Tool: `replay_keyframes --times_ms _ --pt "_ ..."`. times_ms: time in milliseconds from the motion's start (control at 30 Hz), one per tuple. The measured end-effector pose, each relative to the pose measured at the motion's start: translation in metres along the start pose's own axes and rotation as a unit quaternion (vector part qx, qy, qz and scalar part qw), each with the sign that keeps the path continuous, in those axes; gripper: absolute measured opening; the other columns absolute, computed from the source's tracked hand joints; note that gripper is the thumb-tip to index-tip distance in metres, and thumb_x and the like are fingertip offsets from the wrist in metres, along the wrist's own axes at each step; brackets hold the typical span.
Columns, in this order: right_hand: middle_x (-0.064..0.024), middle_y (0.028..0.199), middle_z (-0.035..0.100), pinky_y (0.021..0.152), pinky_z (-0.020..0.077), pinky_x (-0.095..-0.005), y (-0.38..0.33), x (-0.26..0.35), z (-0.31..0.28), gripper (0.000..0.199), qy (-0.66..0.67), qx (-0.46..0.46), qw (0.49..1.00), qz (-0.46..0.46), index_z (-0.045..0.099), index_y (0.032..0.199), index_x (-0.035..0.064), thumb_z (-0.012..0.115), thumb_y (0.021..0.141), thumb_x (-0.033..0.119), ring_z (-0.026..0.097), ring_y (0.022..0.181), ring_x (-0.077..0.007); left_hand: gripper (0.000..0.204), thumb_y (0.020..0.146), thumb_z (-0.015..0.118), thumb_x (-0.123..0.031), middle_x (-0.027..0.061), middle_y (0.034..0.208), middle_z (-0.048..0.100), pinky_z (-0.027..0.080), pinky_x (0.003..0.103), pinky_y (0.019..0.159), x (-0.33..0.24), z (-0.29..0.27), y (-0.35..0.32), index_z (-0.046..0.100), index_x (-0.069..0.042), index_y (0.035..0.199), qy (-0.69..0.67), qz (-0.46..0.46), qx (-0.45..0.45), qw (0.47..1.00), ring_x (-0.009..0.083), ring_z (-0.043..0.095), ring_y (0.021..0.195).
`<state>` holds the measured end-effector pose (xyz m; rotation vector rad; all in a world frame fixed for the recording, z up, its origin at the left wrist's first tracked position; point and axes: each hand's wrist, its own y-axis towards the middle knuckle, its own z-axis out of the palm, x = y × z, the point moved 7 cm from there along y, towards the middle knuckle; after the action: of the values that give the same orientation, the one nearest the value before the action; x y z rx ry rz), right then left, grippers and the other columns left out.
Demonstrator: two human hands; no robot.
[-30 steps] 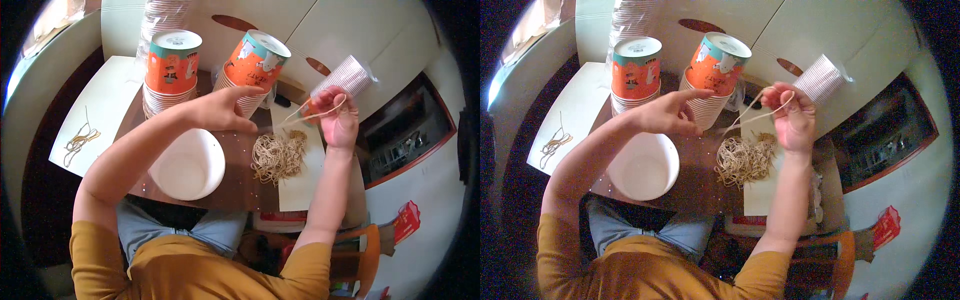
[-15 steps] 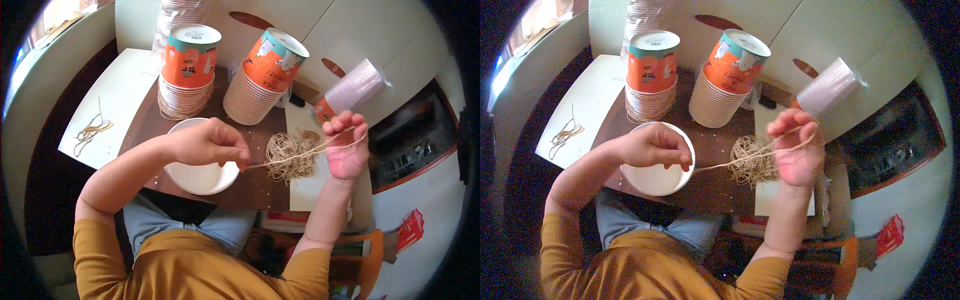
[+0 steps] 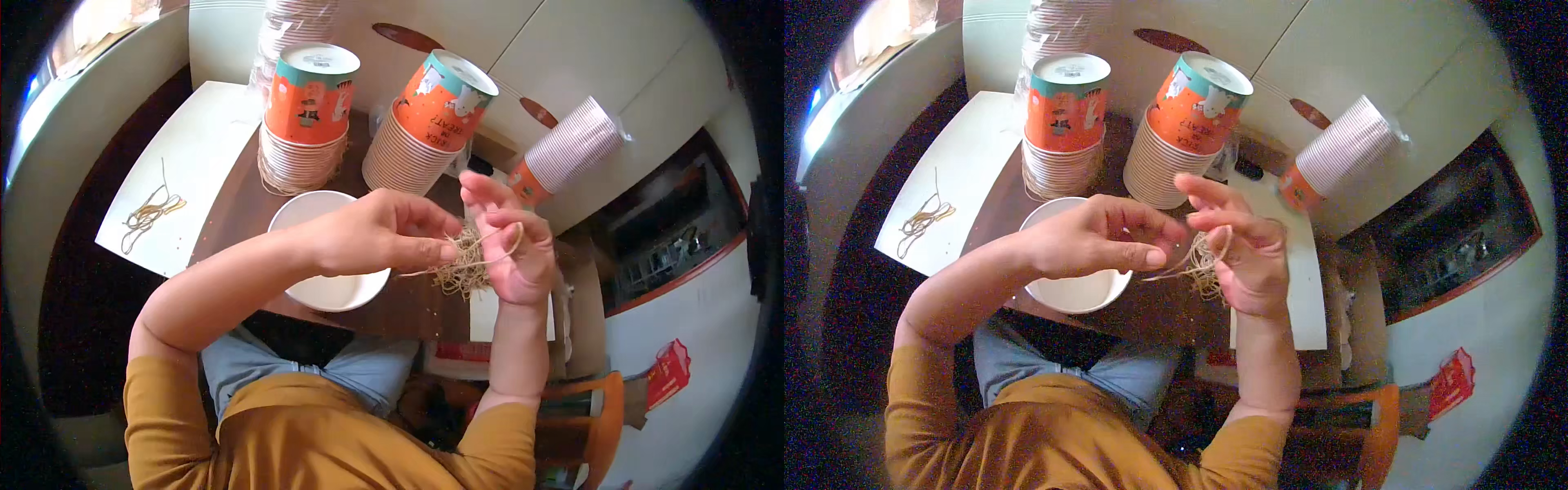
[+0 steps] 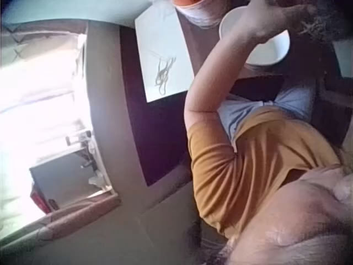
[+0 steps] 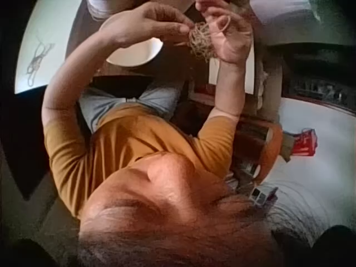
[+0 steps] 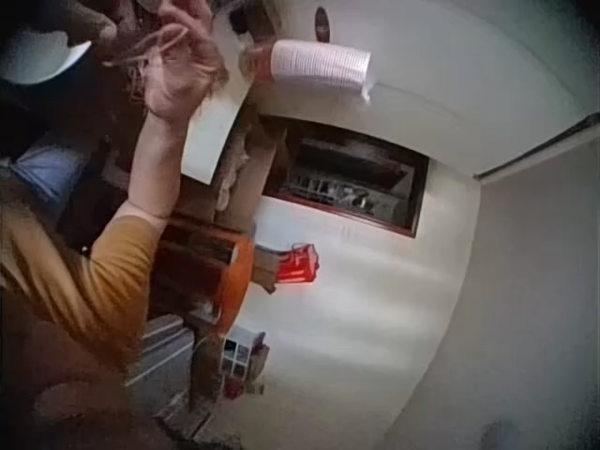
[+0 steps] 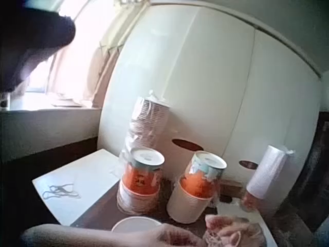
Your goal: Attaching elastic strings to paper buckets/cups as part of an assembly process.
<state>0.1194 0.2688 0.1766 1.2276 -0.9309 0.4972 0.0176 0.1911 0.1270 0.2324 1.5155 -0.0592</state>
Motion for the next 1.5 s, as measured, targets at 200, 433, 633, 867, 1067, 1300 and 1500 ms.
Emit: replay_keyframes --times_ms 200,433,633,867,1067,1300,1500 --pt "-0.0211 0.136 0.045 0.111 0.0188 -0.0483 -0.002 -0.016 0.016 0.023 0.025 0.039 0.999 0.011 0.071 0.100 0.0119 0.066 0.085 0.028 0.036 0.131 -0.0323 0.023 0.091 0.063 -0.026 -0.0027 0.075 0.060 0.044 0.024 0.068 -0.006 0.009 0.005 0.069 -0.005 0.095 0.054 0.053 0.032 0.997 0.0038 0.051 0.073" --pt "-0.0133 0.123 0.053 0.079 0.0432 -0.0377 -0.017 -0.001 -0.021 0.024 0.189 0.007 0.982 -0.031 0.069 0.105 0.0176 0.061 0.088 0.034 0.054 0.090 -0.0221 0.023 0.093 0.059 -0.025 -0.0032 0.077 0.064 0.044 0.021 0.060 -0.002 -0.032 -0.061 0.069 -0.005 0.092 0.109 -0.014 -0.010 0.994 0.0034 0.051 0.067" --pt "-0.0125 0.111 0.058 0.074 0.0433 -0.0347 -0.021 -0.026 -0.052 0.021 0.158 0.018 0.987 0.007 0.068 0.104 0.0089 0.064 0.087 0.020 0.054 0.087 -0.0196 0.026 0.094 0.057 -0.027 -0.0017 0.069 0.060 0.043 0.022 0.058 -0.009 -0.055 -0.088 0.069 -0.004 0.090 0.179 -0.111 -0.099 0.973 0.0050 0.051 0.062" --pt "-0.0163 0.137 0.041 0.108 0.0299 -0.0385 0.013 -0.041 -0.018 0.083 -0.263 0.092 0.951 0.138 0.026 0.144 0.0035 0.065 0.071 0.009 0.042 0.126 -0.0254 0.027 0.088 0.057 -0.028 0.0001 0.062 0.057 0.043 0.026 0.055 -0.004 -0.062 -0.045 0.071 -0.005 0.086 0.262 -0.114 -0.065 0.956 0.0085 0.054 0.060" --pt "-0.0150 0.126 0.050 0.093 0.0458 -0.0312 0.011 -0.085 0.074 0.071 0.030 0.148 0.938 0.311 0.022 0.143 0.0006 0.065 0.087 0.012 0.057 0.108 -0.0195 0.029 0.089 0.057 -0.032 -0.0009 0.065 0.057 0.040 0.021 0.051 0.013 -0.065 -0.034 0.071 -0.007 0.090 0.207 -0.158 -0.032 0.965 0.0056 0.050 0.057" --pt "0.0002 0.082 0.062 0.063 0.0421 -0.0184 0.005 -0.098 0.048 0.018 -0.130 0.044 0.953 0.270 0.064 0.106 -0.0001 0.059 0.091 0.009 0.052 0.073 -0.0041 0.037 0.096 0.046 -0.033 0.0081 0.079 0.065 0.044 0.022 0.060 0.035 -0.059 -0.051 0.064 -0.001 0.097 -0.131 -0.216 -0.056 0.966 0.0093 0.054 0.063" --pt "-0.0024 0.083 0.066 0.067 0.0464 -0.0222 0.007 -0.096 0.042 0.013 -0.211 0.022 0.948 0.238 0.067 0.094 -0.0005 0.063 0.089 0.010 0.057 0.075 -0.0062 0.033 0.094 0.051 -0.030 0.0075 0.078 0.067 0.045 0.023 0.060 0.038 -0.065 -0.059 0.065 0.000 0.093 -0.099 -0.200 -0.054 0.973 0.0088 0.056 0.064"
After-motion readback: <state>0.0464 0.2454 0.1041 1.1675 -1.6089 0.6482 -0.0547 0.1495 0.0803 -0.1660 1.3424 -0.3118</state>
